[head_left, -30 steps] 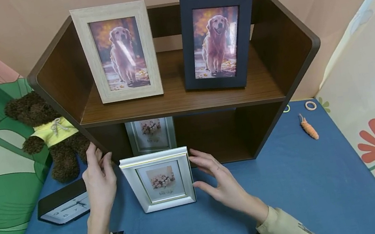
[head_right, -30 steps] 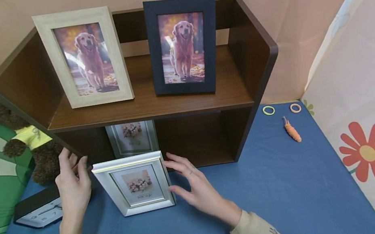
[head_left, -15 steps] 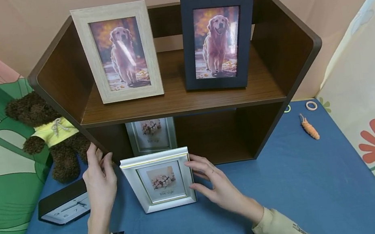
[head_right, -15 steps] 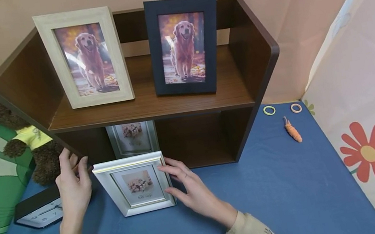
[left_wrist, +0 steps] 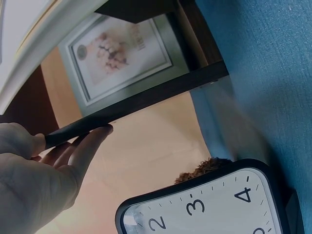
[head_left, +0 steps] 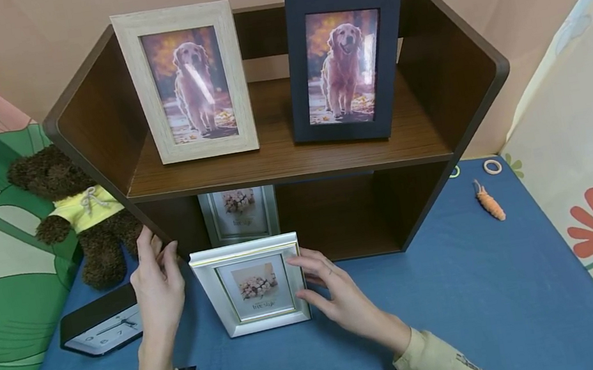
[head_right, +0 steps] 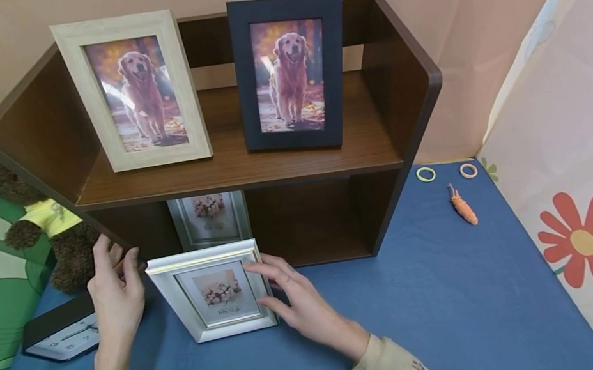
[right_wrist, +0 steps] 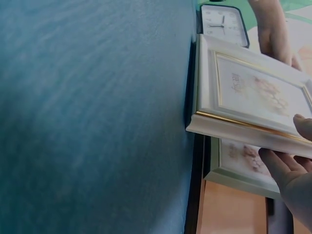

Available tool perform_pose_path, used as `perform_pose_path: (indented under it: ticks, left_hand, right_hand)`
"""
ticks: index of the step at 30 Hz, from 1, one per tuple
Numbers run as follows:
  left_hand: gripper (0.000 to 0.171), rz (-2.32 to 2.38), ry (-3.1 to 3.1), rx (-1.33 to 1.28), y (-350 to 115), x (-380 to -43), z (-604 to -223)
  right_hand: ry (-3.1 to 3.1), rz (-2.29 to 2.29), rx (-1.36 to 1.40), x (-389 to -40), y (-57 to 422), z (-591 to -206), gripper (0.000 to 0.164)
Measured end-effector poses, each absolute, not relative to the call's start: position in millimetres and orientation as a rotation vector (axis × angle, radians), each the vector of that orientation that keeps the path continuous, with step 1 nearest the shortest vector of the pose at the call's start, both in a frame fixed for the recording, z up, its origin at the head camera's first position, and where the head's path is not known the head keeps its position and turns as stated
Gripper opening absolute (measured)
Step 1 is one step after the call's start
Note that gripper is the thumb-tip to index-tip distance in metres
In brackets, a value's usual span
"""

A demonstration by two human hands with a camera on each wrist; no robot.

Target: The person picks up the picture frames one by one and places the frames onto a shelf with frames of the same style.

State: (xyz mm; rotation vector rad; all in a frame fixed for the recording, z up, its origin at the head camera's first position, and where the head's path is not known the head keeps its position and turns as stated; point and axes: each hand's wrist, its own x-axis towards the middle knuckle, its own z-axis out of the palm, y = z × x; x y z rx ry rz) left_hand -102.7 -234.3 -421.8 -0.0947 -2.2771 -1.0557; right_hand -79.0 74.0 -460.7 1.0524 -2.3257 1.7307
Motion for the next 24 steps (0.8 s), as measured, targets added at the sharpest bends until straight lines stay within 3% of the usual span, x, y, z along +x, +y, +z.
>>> perform_pose_path:
  ticks: [24]
  left_hand:
    - [0.053, -1.045, -2.263, -0.105, -234.7, -102.6, -422.6]
  right_hand:
    - [-2.317, 1.746, 0.962, -76.6, 71.3, -461.4, 0.064]
